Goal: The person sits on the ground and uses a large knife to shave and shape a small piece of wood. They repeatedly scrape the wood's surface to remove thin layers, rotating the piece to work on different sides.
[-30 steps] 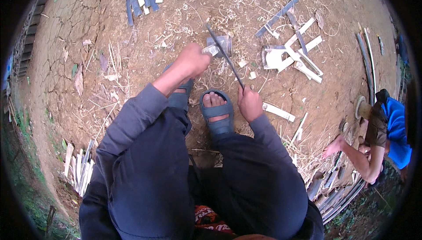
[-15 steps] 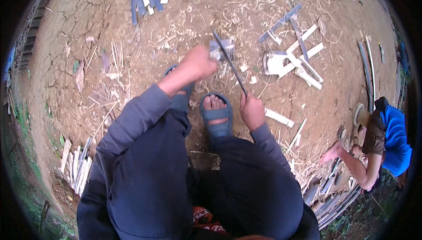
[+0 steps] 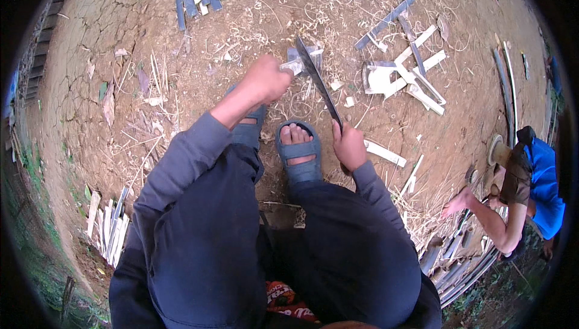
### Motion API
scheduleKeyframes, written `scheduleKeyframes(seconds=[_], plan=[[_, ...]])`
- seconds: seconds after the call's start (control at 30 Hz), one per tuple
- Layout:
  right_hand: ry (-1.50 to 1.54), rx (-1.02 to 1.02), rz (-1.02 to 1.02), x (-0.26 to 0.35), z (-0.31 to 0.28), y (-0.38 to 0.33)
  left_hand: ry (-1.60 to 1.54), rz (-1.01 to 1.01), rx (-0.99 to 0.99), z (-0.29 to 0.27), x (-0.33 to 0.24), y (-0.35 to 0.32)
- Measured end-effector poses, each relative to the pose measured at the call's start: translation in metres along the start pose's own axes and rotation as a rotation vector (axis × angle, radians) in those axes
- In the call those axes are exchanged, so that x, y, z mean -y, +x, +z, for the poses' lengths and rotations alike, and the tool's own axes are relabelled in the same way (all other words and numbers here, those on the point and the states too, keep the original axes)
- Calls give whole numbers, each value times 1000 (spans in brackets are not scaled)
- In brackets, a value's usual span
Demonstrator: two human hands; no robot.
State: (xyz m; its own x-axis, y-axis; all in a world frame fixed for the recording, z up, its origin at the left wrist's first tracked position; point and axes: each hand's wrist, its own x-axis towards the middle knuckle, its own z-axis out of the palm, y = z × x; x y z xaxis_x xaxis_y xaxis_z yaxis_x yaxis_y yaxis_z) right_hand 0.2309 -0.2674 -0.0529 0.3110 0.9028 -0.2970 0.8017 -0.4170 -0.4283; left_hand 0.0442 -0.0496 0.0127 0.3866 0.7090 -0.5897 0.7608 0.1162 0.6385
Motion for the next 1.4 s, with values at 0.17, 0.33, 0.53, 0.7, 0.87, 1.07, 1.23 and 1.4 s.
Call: scheduleKeyframes(seconds=[0.17,0.33,0.53,0.7,0.87,1.07,1.23,1.4], plan=[[268,-164,-86,46,-30,-3,-123,-136,78,-9,4,-6],[-120,7,91,-4,0,5,-341,-148,118,-11,-8,-7],[150,-77,6,-3,3,1,-723,-271,196,-14,1,-14],[318,-218,-55,42,-28,-14,-995,-345,278,-21,-5,-5],[112,-148,11,19,8,4,-873,-335,250,-25,-21,-2],[95,-108,-17,6,-9,21,-868,-296,300,-28,-14,6],[363,-354,-161,52,-33,10,-855,-296,291,-33,-2,3],[-77,-109,-90,12,3,15,-779,-345,258,-25,-19,-1]])
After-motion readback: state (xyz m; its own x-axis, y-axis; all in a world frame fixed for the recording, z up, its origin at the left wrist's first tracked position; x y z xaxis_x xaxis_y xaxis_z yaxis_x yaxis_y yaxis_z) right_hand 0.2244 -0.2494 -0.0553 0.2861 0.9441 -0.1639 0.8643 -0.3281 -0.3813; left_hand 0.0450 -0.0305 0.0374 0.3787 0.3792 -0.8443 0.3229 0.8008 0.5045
